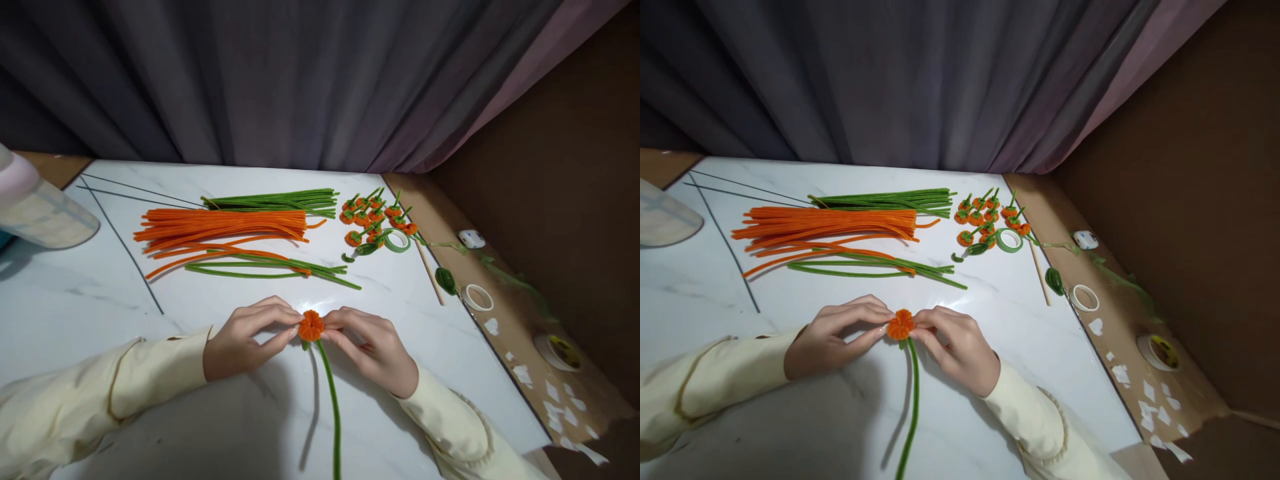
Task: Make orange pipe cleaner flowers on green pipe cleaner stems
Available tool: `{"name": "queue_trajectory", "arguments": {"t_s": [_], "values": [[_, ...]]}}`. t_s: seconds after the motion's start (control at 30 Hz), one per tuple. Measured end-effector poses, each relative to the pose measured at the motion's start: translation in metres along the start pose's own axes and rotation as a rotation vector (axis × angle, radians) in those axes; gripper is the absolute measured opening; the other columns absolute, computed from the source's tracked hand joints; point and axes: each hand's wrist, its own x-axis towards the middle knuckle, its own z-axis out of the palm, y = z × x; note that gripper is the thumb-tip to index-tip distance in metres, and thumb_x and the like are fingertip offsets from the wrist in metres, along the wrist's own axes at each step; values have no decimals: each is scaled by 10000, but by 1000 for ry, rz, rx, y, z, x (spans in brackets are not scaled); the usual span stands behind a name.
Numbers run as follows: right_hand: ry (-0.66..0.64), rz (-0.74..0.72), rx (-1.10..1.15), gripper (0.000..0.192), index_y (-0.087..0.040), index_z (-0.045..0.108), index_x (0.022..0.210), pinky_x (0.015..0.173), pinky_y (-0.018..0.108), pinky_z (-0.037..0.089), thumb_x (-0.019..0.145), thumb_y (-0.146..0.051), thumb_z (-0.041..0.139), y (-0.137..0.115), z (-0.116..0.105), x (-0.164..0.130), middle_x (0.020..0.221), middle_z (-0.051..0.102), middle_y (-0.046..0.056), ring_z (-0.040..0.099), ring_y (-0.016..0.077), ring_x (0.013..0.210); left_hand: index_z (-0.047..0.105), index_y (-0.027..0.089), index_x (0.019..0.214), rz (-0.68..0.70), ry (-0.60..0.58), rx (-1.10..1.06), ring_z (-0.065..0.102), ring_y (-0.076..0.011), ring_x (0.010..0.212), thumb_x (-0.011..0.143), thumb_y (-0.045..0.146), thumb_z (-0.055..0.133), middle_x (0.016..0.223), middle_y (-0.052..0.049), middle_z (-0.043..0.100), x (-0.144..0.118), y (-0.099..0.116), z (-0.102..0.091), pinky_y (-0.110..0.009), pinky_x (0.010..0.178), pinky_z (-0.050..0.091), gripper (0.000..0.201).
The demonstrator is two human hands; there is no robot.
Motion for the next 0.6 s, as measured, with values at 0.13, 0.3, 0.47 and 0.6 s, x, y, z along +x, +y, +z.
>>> {"name": "queue_trajectory", "arguments": {"t_s": [0.13, 0.3, 0.47, 0.6], "values": [[-31, 80, 39, 102, -187, 570, 959, 653, 186, 514, 878, -175, 508, -2, 1, -1, 806, 688, 25, 653, 111, 701, 613, 128, 921, 18, 11, 7, 621, -168, 761, 773, 11, 561, 792, -97, 687, 1, 0, 1, -290, 683, 532, 196], [-27, 74, 35, 106, -196, 552, 973, 665, 190, 525, 889, -188, 487, -1, 1, -1, 847, 691, 30, 665, 118, 738, 607, 138, 924, 38, 24, 26, 622, -171, 761, 775, 15, 560, 795, -95, 690, 1, -1, 1, -301, 685, 536, 199], [0, -41, -75, 93, -185, 553, 935, 610, 214, 501, 888, -168, 474, -1, 2, -3, 788, 671, 42, 635, 127, 668, 603, 136, 943, -4, 17, 25, 628, -162, 773, 782, 27, 555, 811, -88, 681, -2, 2, 1, -279, 695, 539, 200], [59, -111, -106, 110, -180, 549, 927, 584, 230, 486, 871, -117, 480, -1, 4, -4, 775, 661, 52, 617, 133, 650, 568, 148, 983, -192, 57, 29, 638, -139, 805, 784, 67, 572, 877, -74, 662, -4, 4, 0, -236, 718, 548, 215]]}}
